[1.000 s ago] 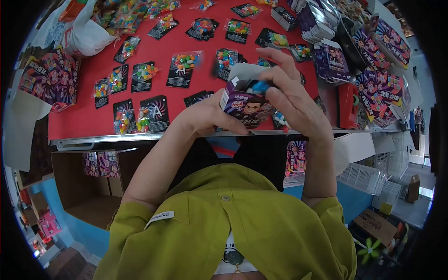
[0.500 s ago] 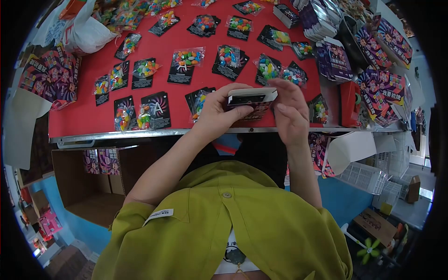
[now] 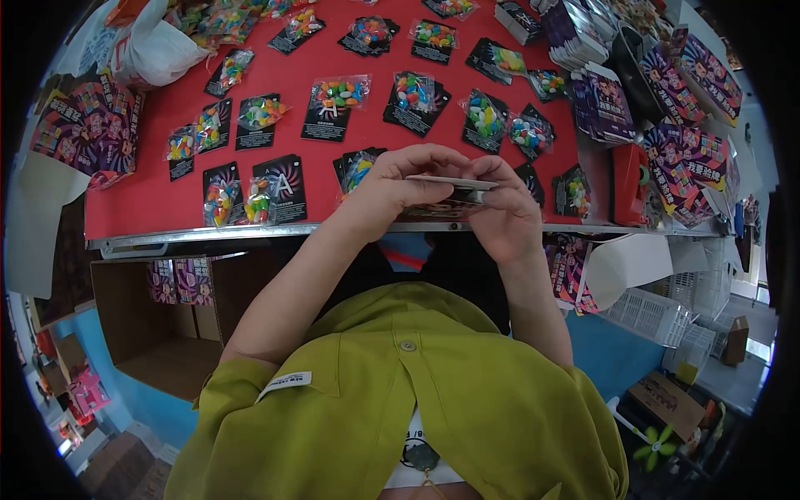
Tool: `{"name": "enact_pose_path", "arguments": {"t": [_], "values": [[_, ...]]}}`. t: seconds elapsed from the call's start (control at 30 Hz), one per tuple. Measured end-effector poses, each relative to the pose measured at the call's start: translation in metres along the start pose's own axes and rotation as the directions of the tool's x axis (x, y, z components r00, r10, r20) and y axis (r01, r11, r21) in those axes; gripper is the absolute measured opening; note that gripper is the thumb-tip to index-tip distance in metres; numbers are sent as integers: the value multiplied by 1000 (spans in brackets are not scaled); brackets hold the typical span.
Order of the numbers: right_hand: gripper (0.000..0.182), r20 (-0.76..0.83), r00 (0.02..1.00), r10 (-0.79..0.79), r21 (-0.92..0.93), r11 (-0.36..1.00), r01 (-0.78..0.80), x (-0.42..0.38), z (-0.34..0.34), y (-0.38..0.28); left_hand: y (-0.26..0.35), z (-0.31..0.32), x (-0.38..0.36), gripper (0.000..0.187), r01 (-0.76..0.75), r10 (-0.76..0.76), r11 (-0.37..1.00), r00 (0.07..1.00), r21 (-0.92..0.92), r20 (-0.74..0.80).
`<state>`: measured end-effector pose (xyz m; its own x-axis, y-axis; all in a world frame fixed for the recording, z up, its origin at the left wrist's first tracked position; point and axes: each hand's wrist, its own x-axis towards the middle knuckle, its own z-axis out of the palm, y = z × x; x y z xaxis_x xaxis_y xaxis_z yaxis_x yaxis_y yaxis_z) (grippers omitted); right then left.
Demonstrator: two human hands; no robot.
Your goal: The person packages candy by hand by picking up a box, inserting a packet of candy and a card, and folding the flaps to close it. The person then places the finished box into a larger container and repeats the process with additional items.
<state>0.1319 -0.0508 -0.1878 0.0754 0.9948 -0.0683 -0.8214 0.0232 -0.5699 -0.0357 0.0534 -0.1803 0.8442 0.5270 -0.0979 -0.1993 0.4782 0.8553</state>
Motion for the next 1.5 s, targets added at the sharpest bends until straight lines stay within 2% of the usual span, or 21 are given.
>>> {"name": "enact_pose_path", "arguments": {"t": [0.07,0.13,0.17,0.2,0.23,0.27,0.33,0.67,0.73,0.77,0.83,0.97,1.0,1.03,1.1,1.13,1.17,1.3,1.4,1.47,1.5], "values": [[31,-30,999,37,-14,999,-38,-5,6,1,2,-3,0,37,110,-108,994,993,-19,56],[29,-33,953,-301,-489,836,247,-9,12,6,6,1,-4,37,28,-31,998,998,54,48],[29,-33,953,-300,-488,837,247,-7,10,5,7,2,-6,38,-54,49,991,998,126,46],[29,325,828,-457,-825,291,484,-5,6,0,7,-3,-7,38,-54,49,991,998,126,45],[29,676,657,-333,-734,-383,561,-4,2,-3,6,-11,-7,39,-416,368,646,904,640,217],[29,676,657,-332,-734,-384,561,-7,-2,-6,6,-16,-7,41,-576,475,-31,711,817,519],[33,768,620,-160,-570,-611,550,-13,-6,-7,7,-9,-15,43,-562,468,-24,724,827,506],[22,519,803,-295,-855,-207,476,-9,17,-15,8,-4,-15,31,-475,447,436,851,764,274],[16,322,889,-324,-914,139,382,-8,16,-13,12,-2,-15,28,-453,439,414,859,790,263],[16,323,889,-325,-914,137,382,-8,17,-12,13,-1,-14,25,-426,431,392,868,815,247],[13,167,937,-308,-864,412,290,-9,19,-9,13,-1,-14,24,-422,427,415,873,806,237],[14,209,911,-356,-863,371,343,-7,16,-7,16,-1,-13,21,-392,393,525,899,755,193],[16,340,869,-359,-898,151,414,-7,15,-10,14,-1,-13,21,-392,393,525,899,756,193],[19,466,821,-330,-880,-75,469,-7,14,-13,11,-2,-15,24,-407,420,470,884,784,207],[22,498,809,-311,-867,-148,476,-11,16,-16,10,-1,-19,27,-420,445,410,867,810,224],[26,527,800,-288,-849,-220,481,-12,16,-16,12,1,-22,32,-456,493,155,805,877,331],[26,527,800,-288,-849,-221,480,-12,16,-14,12,3,-25,37,-459,506,-110,737,882,447],[29,654,677,-338,-756,-324,568,-6,12,-5,1,5,-27,47,-395,501,-226,737,891,454],[27,607,713,-349,-794,-257,550,-7,8,-5,-7,19,-24,54,-335,473,-443,700,831,534],[30,530,801,-277,-848,-156,507,-7,8,-16,-13,23,-14,53,-335,528,-364,694,869,489],[30,497,811,-309,-864,-257,432,-6,5,-27,-18,22,-10,52,-326,567,-279,704,903,429]]}}
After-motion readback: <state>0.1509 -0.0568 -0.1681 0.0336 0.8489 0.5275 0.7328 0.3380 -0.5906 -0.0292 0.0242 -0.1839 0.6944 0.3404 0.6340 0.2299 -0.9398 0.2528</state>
